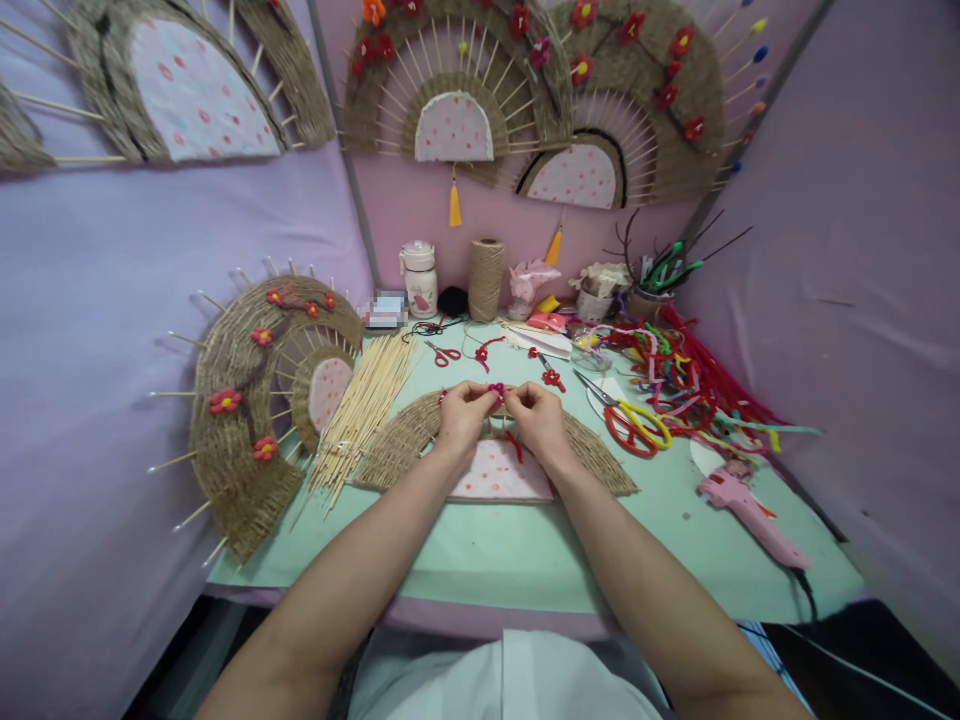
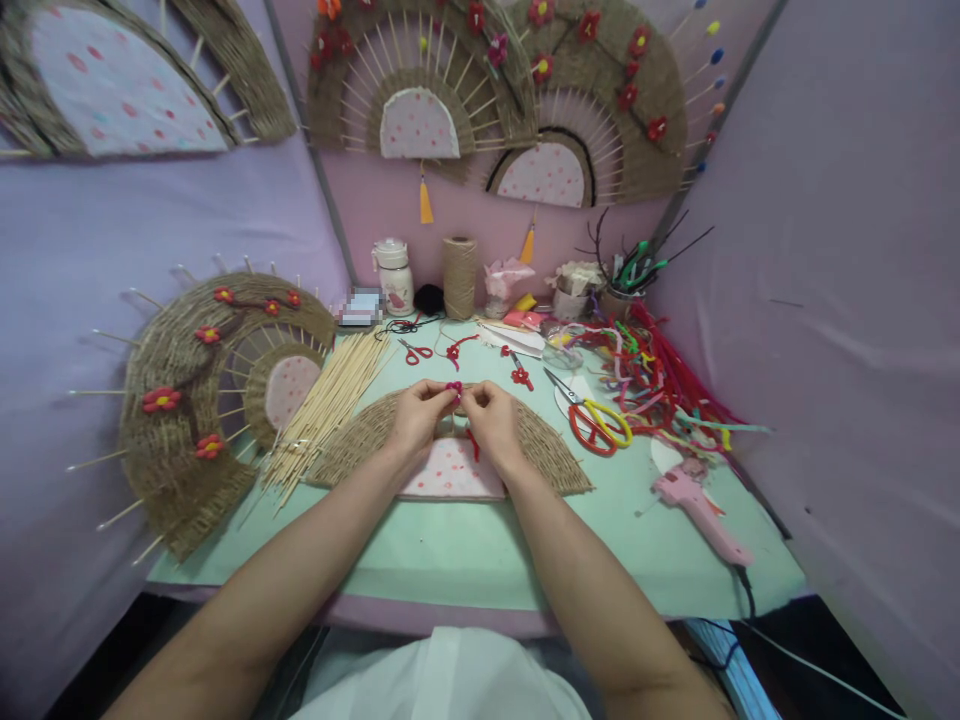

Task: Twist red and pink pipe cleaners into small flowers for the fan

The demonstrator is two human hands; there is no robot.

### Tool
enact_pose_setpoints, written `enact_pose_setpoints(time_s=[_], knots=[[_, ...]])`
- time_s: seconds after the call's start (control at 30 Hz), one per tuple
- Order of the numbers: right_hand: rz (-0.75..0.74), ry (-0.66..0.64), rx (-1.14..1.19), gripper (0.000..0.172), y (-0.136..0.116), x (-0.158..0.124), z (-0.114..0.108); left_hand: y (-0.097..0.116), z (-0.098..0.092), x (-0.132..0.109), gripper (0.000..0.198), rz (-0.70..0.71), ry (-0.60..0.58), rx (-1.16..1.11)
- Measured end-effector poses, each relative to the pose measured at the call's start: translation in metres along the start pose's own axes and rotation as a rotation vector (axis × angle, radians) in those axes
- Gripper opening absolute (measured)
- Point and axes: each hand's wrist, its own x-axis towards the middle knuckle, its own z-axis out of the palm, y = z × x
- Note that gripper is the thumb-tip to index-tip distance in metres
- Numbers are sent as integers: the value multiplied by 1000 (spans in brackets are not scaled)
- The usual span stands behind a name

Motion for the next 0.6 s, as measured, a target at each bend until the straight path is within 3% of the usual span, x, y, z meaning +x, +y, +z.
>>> enact_pose_setpoints(time_s=[0.23, 0.6], knots=[[28, -45, 35, 25, -2, 3, -5, 1, -2, 1, 19, -27, -7, -15], [-47, 27, -173, 11, -10, -7, -2, -8, -3, 2, 9, 172, -46, 276]])
